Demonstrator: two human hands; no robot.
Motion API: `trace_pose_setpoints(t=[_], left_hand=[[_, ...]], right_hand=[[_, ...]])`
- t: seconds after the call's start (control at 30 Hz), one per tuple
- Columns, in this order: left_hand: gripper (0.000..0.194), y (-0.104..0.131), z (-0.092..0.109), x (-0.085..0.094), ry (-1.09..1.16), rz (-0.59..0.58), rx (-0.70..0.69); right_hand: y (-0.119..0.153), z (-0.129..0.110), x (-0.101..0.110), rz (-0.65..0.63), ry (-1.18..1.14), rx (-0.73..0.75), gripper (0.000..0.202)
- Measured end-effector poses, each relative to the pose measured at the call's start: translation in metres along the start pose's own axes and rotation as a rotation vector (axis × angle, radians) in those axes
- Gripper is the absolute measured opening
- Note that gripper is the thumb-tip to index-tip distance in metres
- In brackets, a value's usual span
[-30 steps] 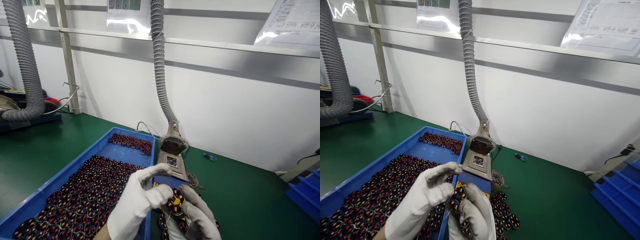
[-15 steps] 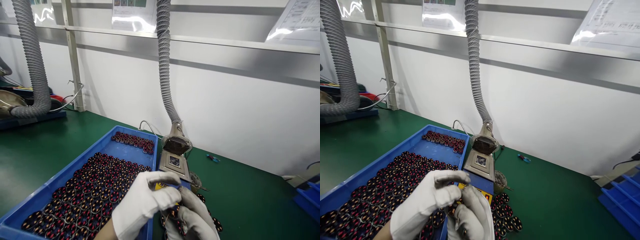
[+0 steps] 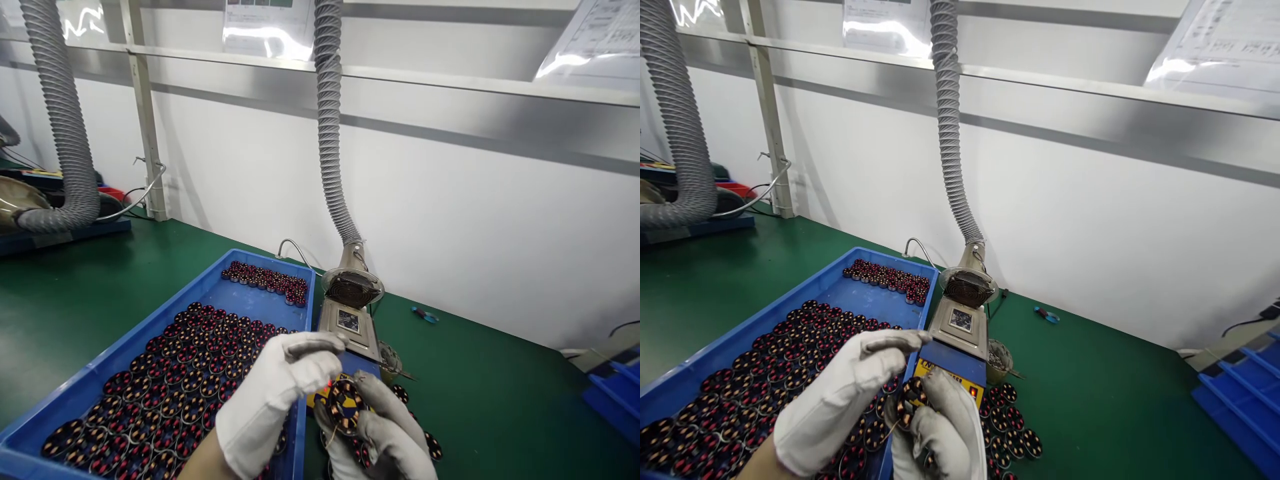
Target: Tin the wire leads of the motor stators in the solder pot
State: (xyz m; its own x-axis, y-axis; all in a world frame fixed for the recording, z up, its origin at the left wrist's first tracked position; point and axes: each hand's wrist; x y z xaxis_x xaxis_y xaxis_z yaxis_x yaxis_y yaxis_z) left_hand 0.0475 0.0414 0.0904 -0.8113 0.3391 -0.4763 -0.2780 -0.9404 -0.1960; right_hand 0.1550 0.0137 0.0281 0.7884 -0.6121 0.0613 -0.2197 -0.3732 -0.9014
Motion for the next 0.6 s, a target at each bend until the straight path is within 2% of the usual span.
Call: trace_pose_setpoints(t=[0.1, 0.23, 0.33, 0.47, 0.53, 0.6], left_hand=[[0.009, 0.000, 0.001, -0.001, -0.153, -0.052, 0.089], [0.012, 0.001, -0.004, -0.002, -0.204, -0.029, 0.107], [0.017, 0.001, -0.005, 0.001, -0.184, 0.026, 0.039], [0.020, 0.001, 0.003, 0.005, -0.164, 0.110, -0.085], [0.016, 0.003, 0.008, 0.009, -0.238, 0.136, -0.111], [0.011, 0.009, 0.010, 0.014, -0.416, 0.100, -0.098]], right_hand=[[-0.002, 0.001, 0.001, -0.033, 0.026, 0.011, 0.035], [-0.002, 0.004, -0.001, -0.035, 0.029, 0.026, 0.028], [0.000, 0.005, -0.003, 0.033, 0.019, 0.019, 0.028], [-0.002, -0.001, -0.003, 0.023, -0.026, -0.059, 0.032], [-0.006, -0.004, 0.000, 0.044, -0.097, -0.128, 0.031], [-0.015, -0.003, 0.007, 0.052, -0.188, -0.220, 0.032]])
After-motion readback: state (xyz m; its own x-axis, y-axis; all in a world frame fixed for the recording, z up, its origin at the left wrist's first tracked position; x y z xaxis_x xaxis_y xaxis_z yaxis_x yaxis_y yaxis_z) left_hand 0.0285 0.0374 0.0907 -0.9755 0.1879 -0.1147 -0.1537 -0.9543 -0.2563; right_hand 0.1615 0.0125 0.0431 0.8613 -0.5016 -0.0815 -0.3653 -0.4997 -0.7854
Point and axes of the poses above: each hand's wrist, its own y-axis away from the middle knuckle, its own x-axis out of the back of the hand, z = x × y, and after that the axes turned 6 degrees about -z, right-handed
